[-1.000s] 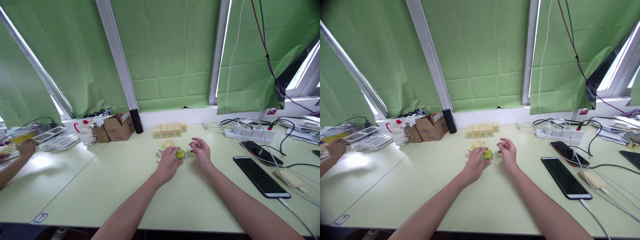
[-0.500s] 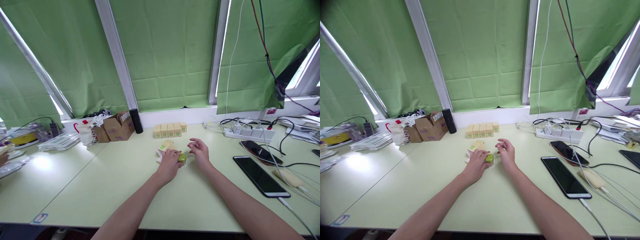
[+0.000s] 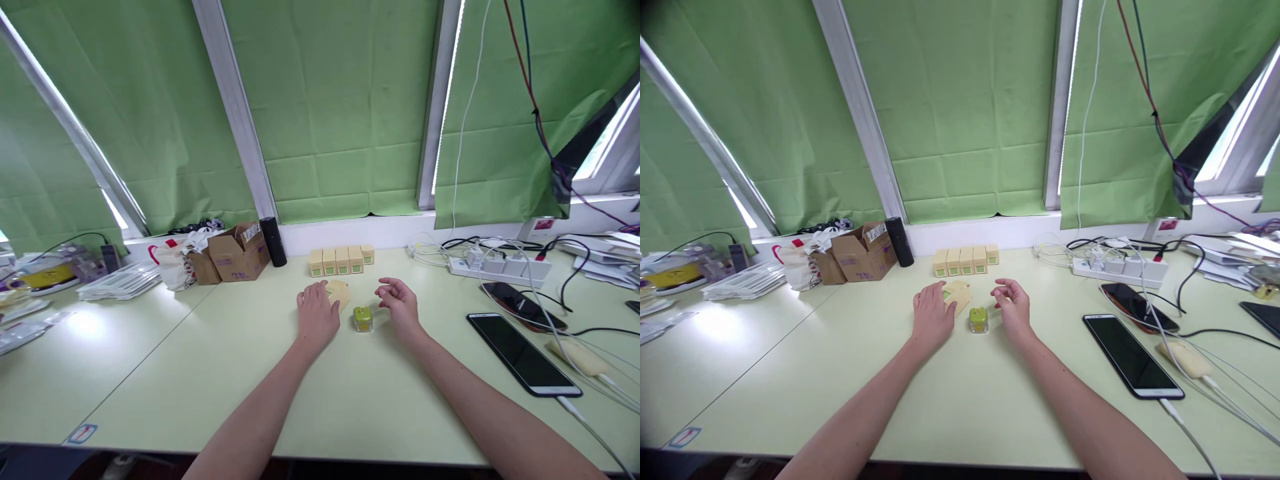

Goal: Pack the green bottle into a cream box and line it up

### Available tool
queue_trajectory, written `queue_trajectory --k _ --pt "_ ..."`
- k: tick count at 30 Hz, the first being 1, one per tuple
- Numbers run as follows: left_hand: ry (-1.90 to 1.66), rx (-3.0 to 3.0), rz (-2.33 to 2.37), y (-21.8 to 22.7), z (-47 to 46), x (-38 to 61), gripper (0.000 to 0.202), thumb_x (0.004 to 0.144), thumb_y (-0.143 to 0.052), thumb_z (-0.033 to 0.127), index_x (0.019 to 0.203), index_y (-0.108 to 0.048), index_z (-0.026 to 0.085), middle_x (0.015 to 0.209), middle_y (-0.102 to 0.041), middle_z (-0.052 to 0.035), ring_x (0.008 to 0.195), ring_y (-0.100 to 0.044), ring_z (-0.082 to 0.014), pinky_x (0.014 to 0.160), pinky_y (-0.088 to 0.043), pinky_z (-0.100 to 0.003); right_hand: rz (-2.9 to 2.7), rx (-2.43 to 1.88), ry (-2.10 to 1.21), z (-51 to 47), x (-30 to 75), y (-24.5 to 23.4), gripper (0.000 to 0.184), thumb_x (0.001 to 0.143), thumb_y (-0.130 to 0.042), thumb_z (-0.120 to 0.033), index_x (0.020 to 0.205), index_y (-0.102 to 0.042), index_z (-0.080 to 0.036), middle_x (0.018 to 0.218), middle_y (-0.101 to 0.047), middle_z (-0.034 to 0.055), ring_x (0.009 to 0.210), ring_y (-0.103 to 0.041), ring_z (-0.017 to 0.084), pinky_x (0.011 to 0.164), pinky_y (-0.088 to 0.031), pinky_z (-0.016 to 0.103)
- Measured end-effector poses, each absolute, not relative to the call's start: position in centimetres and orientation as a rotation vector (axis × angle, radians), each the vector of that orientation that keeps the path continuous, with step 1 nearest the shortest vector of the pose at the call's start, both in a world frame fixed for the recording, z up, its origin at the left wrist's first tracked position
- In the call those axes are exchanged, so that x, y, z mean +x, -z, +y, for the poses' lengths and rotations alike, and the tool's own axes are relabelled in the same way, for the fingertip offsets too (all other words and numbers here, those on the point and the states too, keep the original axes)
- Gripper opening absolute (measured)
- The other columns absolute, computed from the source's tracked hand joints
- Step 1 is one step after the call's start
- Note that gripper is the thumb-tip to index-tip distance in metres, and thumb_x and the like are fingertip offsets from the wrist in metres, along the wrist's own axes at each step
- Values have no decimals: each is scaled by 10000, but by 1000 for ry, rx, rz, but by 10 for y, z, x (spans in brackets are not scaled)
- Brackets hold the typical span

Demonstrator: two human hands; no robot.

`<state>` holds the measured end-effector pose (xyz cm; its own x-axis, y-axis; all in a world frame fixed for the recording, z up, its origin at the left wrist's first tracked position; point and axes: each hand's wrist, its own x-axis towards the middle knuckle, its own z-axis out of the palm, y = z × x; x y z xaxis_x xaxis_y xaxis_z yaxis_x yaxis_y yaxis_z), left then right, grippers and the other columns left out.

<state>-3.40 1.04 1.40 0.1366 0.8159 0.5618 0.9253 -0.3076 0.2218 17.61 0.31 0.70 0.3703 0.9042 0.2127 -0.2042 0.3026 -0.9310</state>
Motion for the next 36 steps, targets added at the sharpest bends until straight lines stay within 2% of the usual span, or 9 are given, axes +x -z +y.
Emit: queue_trajectory --k 5,9,13,19,23,27,30,33,36 --pt "672 -2185 -1865 -6 19 -40 583 949 -647 390 1444 -476 134 1203 -722 -190 1224 -613 -364 1065 -384 -519 -918 -988 -860 2 175 -7 370 691 -777 -432 992 -709 -228 778 -708 27 833 -659 223 661 -525 340" --pt "641 -2190 -1826 -8 17 -38 575 955 -625 360 1450 -470 112 1159 -737 -190 1185 -628 -356 1050 -376 -506 -943 -999 -857 0 175 -8 365 701 -766 -428 1002 -704 -230 783 -707 27 872 -658 234 686 -523 347" --pt "760 -2184 -1750 -16 11 -35 484 986 -574 313 1423 -501 117 1118 -751 -178 1179 -627 -352 1046 -369 -516 -990 -1023 -804 -1 173 -10 349 732 -756 -441 1007 -706 -231 792 -714 30 874 -668 241 718 -507 359" --pt "1112 -2151 -1426 -23 -1 -27 434 1020 -560 291 1439 -517 187 1268 -745 -182 1229 -628 -351 1084 -356 -536 -1191 -1096 -666 -6 169 -10 310 853 -707 -505 1007 -758 -241 871 -763 62 861 -656 243 780 -484 390" --pt "1223 -2127 -1287 -24 -6 -22 423 1040 -554 304 1450 -515 206 1301 -747 -167 1249 -641 -336 1101 -353 -526 -1310 -1133 -601 -12 162 -13 349 857 -746 -552 1070 -797 -280 984 -807 82 993 -617 292 927 -502 470" --pt "1255 -2147 -1230 -23 -8 -22 496 1043 -554 292 1527 -465 230 1356 -735 -160 1283 -635 -330 1120 -348 -536 -1397 -1126 -631 -18 155 -16 374 845 -770 -588 1098 -800 -314 1072 -812 79 1103 -615 321 1005 -498 520" --pt "1273 -2182 -1186 -21 -10 -22 496 1037 -557 262 1527 -481 267 1412 -718 -141 1349 -603 -338 1131 -342 -552 -1332 -1100 -703 -22 150 -18 418 824 -795 -585 1121 -764 -292 1131 -786 90 1134 -658 312 1024 -517 507" --pt "1303 -2198 -1125 -19 -13 -20 477 1027 -566 242 1497 -510 306 1466 -693 -112 1429 -537 -345 1150 -333 -568 -1244 -991 -817 -25 147 -21 465 841 -784 -569 1180 -689 -265 1196 -765 107 1136 -700 292 969 -562 450" --pt "1363 -2239 -1072 -18 -16 -19 525 1019 -586 274 1530 -470 300 1499 -664 -117 1463 -488 -348 1174 -336 -571 -1222 -916 -846 -28 146 -25 505 855 -778 -534 1253 -626 -265 1234 -756 111 1166 -696 290 942 -568 421"
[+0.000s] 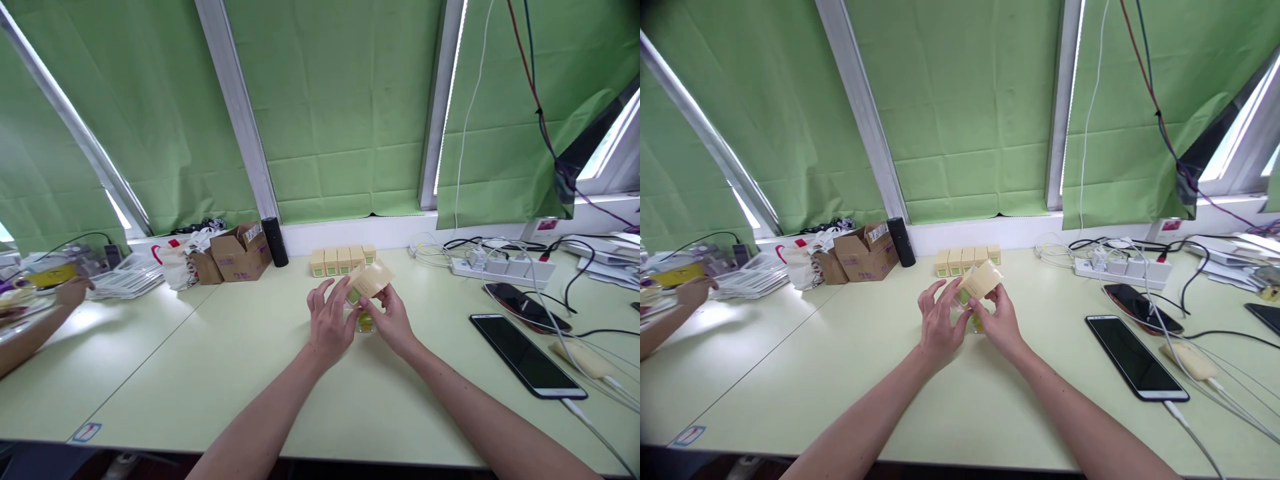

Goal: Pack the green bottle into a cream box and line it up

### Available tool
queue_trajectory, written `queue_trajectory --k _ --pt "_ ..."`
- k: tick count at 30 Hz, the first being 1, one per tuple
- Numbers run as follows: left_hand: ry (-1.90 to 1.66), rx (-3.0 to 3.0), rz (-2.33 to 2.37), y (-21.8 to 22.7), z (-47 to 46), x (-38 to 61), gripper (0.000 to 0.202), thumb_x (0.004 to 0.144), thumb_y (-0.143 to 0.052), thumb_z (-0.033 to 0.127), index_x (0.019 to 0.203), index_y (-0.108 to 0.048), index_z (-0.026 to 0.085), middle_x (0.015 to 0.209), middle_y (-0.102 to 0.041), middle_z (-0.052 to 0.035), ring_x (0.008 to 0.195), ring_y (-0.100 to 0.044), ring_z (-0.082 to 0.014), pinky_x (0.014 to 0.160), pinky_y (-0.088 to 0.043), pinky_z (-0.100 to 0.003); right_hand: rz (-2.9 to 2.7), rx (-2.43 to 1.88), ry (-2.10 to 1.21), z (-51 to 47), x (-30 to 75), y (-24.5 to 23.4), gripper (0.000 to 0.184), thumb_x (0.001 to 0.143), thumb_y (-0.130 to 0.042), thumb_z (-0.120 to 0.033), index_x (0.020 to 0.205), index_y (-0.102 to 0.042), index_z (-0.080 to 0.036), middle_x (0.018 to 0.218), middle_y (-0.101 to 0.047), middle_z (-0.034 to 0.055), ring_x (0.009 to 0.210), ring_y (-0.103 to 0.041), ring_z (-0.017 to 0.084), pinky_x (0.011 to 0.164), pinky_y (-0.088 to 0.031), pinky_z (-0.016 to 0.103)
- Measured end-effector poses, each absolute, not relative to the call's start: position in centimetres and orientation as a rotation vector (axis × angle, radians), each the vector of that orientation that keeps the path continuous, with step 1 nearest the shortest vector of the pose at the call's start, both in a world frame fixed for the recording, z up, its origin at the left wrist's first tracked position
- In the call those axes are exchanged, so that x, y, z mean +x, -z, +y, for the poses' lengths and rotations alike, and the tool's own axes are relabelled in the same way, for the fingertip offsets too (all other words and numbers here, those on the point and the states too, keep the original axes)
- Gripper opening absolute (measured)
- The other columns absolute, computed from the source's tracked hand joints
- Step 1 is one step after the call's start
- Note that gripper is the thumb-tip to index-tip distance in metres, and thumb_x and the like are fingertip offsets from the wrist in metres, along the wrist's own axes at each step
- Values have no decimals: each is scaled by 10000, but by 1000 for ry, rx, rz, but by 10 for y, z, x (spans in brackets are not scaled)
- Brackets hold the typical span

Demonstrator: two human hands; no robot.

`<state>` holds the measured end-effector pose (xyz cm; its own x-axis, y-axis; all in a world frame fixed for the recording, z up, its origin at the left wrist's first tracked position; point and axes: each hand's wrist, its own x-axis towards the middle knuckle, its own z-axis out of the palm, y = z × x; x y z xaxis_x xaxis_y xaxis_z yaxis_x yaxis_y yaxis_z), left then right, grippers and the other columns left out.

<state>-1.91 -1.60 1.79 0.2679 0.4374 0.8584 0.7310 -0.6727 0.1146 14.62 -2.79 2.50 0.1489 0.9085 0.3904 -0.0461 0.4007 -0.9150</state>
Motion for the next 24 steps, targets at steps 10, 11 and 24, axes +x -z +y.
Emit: queue_trajectory --k 10,11,24 --pt "1546 -2225 -1079 -16 -8 -21 542 1070 -458 278 1602 -351 263 1441 -641 -156 1357 -504 -312 1137 -420 -514 -1429 -943 -275 -29 159 -23 525 878 -695 -321 1390 -581 -299 1358 -677 109 1246 -609 317 1039 -532 515" --pt "1564 -2213 -1050 -16 -6 -22 552 1065 -466 282 1604 -346 266 1439 -638 -158 1359 -501 -314 1134 -419 -509 -1492 -915 -171 -29 161 -23 546 873 -671 -271 1409 -579 -310 1399 -674 105 1264 -592 324 1064 -516 538" --pt "1476 -2198 -1133 -20 -9 -27 455 910 -663 322 1346 -536 292 1435 -560 -165 1400 -442 -363 1123 -427 -552 -1705 -832 172 -22 169 -13 675 940 -548 -166 1580 -416 -336 1614 -552 91 1361 -520 335 1089 -501 611"
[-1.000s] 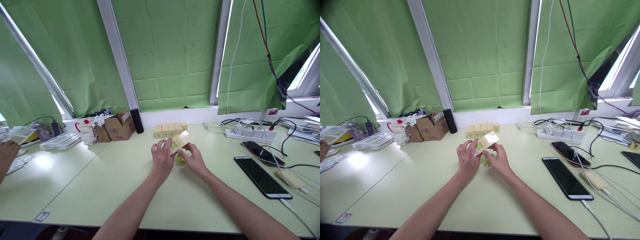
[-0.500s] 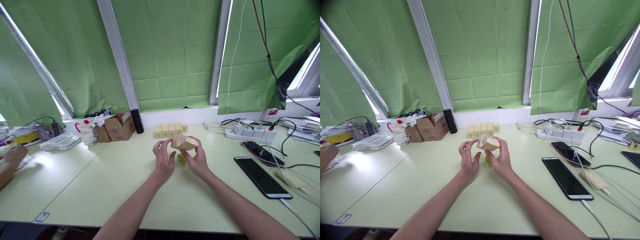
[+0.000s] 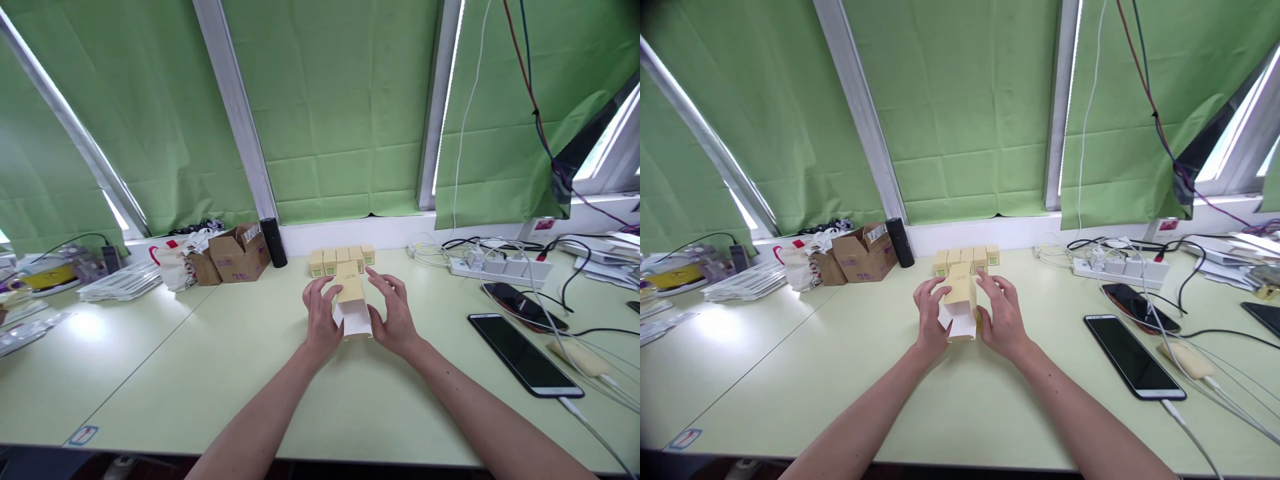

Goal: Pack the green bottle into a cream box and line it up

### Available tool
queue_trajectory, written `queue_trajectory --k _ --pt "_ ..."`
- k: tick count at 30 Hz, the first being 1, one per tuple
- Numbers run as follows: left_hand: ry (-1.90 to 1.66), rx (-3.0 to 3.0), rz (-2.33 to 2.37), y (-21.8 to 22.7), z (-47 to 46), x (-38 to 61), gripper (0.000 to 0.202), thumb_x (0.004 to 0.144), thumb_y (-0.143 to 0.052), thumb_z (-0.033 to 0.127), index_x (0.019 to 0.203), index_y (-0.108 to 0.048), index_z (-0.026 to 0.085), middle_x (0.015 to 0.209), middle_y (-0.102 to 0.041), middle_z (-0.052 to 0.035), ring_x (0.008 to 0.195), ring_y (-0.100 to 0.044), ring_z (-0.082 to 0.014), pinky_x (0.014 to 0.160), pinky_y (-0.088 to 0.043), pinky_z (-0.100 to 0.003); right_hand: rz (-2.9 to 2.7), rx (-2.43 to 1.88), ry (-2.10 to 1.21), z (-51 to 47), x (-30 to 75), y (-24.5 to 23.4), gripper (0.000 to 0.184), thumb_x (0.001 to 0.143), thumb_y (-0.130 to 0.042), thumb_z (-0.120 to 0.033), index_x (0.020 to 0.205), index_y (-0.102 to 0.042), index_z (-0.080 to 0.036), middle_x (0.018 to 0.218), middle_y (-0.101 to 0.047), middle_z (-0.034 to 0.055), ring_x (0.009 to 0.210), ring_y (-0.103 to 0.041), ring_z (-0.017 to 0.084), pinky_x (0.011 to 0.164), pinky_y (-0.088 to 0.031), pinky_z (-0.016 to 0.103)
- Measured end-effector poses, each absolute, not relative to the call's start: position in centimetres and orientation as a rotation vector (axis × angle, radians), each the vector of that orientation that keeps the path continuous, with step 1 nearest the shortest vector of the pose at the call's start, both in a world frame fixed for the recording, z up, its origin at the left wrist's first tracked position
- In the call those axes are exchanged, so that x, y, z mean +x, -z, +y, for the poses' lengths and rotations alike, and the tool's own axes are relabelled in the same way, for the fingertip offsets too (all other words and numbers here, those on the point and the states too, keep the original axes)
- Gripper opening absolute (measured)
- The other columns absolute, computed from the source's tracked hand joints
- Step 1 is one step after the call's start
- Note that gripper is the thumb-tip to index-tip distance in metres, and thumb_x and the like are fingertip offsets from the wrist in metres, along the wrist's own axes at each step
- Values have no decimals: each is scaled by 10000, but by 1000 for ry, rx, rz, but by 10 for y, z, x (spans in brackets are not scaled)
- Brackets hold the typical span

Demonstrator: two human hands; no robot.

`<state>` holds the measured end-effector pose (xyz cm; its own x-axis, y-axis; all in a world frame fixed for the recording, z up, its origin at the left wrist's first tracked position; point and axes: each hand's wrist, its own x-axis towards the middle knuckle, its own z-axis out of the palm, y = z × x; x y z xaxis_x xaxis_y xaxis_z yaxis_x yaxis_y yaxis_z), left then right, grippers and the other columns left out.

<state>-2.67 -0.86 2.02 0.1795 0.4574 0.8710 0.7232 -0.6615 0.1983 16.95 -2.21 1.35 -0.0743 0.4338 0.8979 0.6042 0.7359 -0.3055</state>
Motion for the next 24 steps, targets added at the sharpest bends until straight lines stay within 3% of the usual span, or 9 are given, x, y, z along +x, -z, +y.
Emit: queue_trajectory --k 3,10,13,17,20,24 --pt "1504 -2197 -1099 -20 -7 -27 445 898 -678 337 1316 -536 283 1439 -550 -170 1406 -454 -360 1126 -428 -547 -1639 -836 238 -17 172 -13 718 949 -559 -160 1612 -339 -329 1545 -574 113 1367 -492 339 1102 -487 601" --pt "1967 -2332 -808 -19 -3 -26 620 822 -812 482 1306 -489 267 1528 -531 -194 1477 -481 -389 1173 -432 -583 -1626 -852 288 -15 174 -14 624 960 -570 -198 1553 -393 -280 1390 -592 137 1288 -497 353 1058 -488 622" --pt "2373 -2408 -1016 -14 -3 -22 571 885 -791 429 1339 -493 254 1498 -576 -186 1420 -567 -333 1136 -494 -499 -1636 -840 282 -16 173 -13 625 954 -574 -195 1548 -396 -272 1380 -591 140 1282 -496 354 1063 -486 626" --pt "2767 -2273 -1294 -11 0 -19 670 827 -862 480 1357 -550 212 1346 -673 -159 1298 -644 -298 1103 -519 -433 -1638 -847 260 -17 172 -12 629 954 -565 -193 1551 -392 -290 1361 -591 137 1278 -500 357 1055 -490 626" --pt "2917 -2255 -1259 -15 4 -20 623 836 -847 540 1282 -615 173 1259 -715 -164 1235 -670 -303 1072 -528 -425 -1633 -853 224 -18 170 -13 614 962 -565 -206 1545 -396 -298 1362 -585 137 1290 -501 359 1066 -485 631" --pt "3058 -2288 -1249 -20 8 -21 573 890 -791 563 1289 -662 172 1307 -724 -160 1259 -670 -296 1073 -520 -406 -1660 -841 81 -19 170 -13 568 996 -549 -233 1540 -401 -305 1432 -547 143 1358 -505 350 1115 -476 633"
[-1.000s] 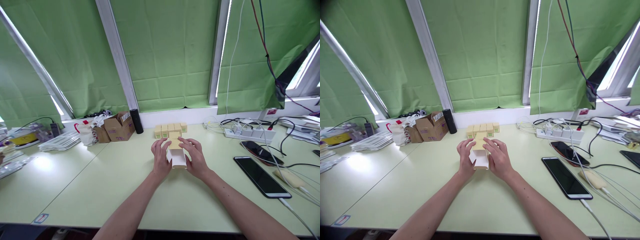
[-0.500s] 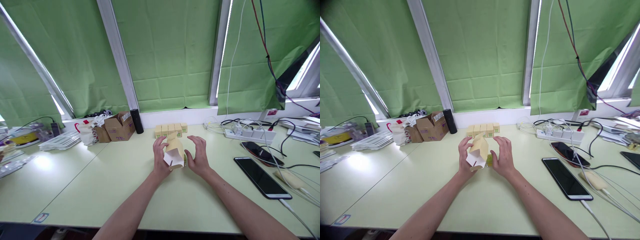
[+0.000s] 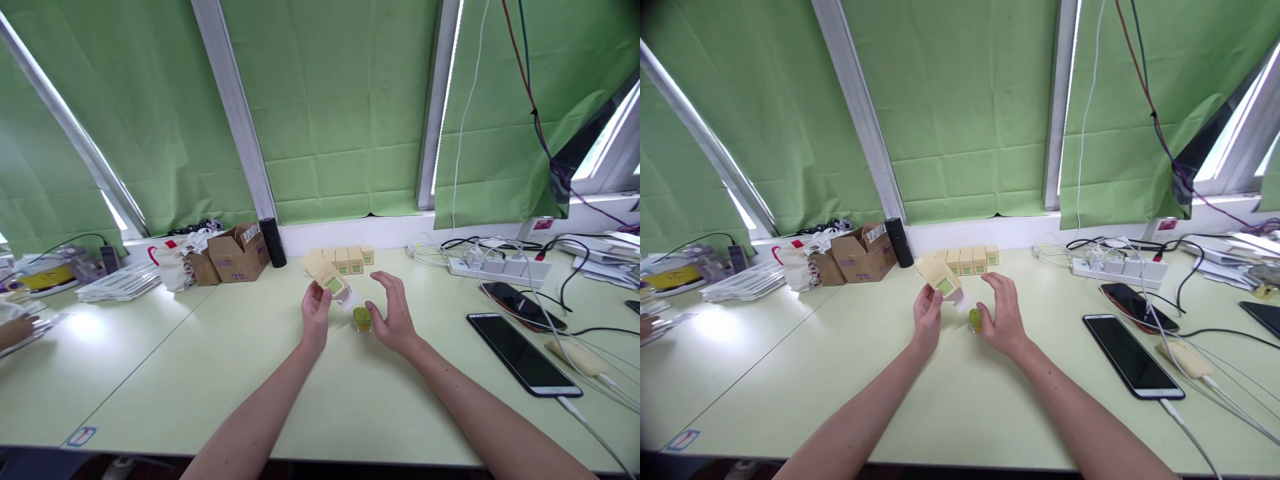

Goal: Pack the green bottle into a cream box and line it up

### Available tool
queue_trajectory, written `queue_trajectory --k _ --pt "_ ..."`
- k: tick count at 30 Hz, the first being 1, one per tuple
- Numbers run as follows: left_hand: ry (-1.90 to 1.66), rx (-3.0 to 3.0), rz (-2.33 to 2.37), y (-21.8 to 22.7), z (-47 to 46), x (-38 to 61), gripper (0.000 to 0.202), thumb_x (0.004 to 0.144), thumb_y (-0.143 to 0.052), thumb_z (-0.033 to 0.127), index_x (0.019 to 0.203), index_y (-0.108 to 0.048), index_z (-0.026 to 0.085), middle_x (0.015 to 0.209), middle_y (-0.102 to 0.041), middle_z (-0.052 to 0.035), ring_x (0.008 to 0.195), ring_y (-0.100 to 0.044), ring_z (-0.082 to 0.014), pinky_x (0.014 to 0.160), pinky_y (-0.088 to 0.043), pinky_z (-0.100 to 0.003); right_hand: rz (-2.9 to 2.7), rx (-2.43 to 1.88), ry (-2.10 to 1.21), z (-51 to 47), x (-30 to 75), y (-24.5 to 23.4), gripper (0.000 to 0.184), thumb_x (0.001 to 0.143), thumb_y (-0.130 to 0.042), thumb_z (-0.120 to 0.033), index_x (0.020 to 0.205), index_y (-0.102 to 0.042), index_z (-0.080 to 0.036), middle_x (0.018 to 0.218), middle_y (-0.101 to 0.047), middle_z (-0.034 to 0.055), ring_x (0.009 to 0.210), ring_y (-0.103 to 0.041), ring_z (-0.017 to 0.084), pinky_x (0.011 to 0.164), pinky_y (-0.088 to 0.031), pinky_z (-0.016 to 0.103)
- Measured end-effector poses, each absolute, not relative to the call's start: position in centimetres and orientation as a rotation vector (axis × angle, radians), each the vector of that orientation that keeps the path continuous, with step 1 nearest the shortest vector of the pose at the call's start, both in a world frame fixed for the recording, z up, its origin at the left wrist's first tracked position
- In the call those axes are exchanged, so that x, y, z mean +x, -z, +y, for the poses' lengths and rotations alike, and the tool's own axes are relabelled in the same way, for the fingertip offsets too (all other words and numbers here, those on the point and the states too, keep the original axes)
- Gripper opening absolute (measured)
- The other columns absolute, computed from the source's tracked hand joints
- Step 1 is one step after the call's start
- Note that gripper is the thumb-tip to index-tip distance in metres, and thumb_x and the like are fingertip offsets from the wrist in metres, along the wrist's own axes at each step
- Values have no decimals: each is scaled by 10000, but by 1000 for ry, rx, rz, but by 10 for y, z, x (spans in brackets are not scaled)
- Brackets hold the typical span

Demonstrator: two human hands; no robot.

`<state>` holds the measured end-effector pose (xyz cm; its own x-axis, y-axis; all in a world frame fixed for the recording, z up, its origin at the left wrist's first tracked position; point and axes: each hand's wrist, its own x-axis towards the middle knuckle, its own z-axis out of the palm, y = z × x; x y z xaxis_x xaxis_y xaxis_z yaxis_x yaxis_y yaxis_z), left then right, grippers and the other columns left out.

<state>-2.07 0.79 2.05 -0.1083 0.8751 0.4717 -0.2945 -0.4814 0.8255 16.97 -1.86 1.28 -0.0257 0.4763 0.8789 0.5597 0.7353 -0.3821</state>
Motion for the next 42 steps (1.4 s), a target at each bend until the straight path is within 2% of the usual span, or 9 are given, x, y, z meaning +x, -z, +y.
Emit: queue_trajectory --k 4,11,15,19,24,27,34,39,42 --pt "-1618 1284 632 -23 6 -19 548 916 -768 544 1319 -699 178 1389 -717 -151 1318 -651 -307 1112 -498 -408 -1723 -798 -104 -21 167 -13 515 1041 -509 -264 1541 -402 -325 1526 -472 149 1385 -537 324 1097 -530 593" --pt "-1502 1314 599 -30 -2 -17 501 920 -759 529 1270 -756 171 1332 -757 -139 1293 -675 -320 1125 -495 -436 -1779 -763 -243 -26 164 -14 493 1073 -405 -221 1539 -427 -383 1601 -372 134 1273 -637 268 1053 -595 557" --pt "-1451 1320 610 -30 -3 -16 524 929 -753 523 1316 -736 170 1369 -741 -139 1297 -673 -315 1108 -500 -410 -1784 -764 -274 -27 163 -14 486 1066 -363 -179 1489 -489 -383 1594 -363 128 1186 -683 241 968 -643 514" --pt "-1404 1335 619 -29 -3 -16 561 934 -740 549 1356 -711 181 1357 -741 -129 1251 -692 -302 1069 -521 -406 -1749 -765 -307 -26 161 -14 449 1055 -361 -158 1402 -573 -349 1570 -380 118 1265 -640 246 997 -636 500" --pt "-1408 1326 642 -25 -4 -16 652 951 -696 607 1462 -607 213 1398 -707 -126 1323 -646 -302 1112 -491 -430 -1691 -750 -348 -24 160 -14 419 1054 -381 -173 1362 -621 -324 1493 -446 122 1333 -588 257 1032 -620 497" --pt "-1447 1327 691 -23 -6 -16 714 979 -646 623 1555 -452 250 1282 -734 -115 1246 -673 -286 1071 -502 -437 -1665 -751 -373 -24 161 -14 391 1057 -420 -207 1369 -624 -325 1482 -462 123 1282 -610 253 1019 -623 493" --pt "-1518 1563 711 -25 -12 -18 584 937 -729 509 1446 -516 317 1536 -490 -124 1123 -638 -238 933 -546 -384 -1521 -820 -487 -23 162 -16 327 1069 -497 -364 1360 -637 -315 1483 -436 129 1017 -697 193 936 -656 465" --pt "-1538 1772 705 -25 -12 -17 432 923 -755 426 1328 -673 297 1517 -498 -119 1448 -472 -326 1120 -468 -443 -1540 -830 -504 -24 162 -17 338 1064 -509 -401 1364 -640 -318 1495 -426 136 999 -690 194 883 -674 453" --pt "-1551 1799 721 -22 -8 -17 395 933 -748 400 1311 -695 297 1502 -508 -125 1490 -436 -326 1101 -469 -429 -1555 -842 -501 -25 162 -15 346 1059 -520 -390 1378 -636 -322 1515 -416 134 1026 -689 200 890 -674 455"
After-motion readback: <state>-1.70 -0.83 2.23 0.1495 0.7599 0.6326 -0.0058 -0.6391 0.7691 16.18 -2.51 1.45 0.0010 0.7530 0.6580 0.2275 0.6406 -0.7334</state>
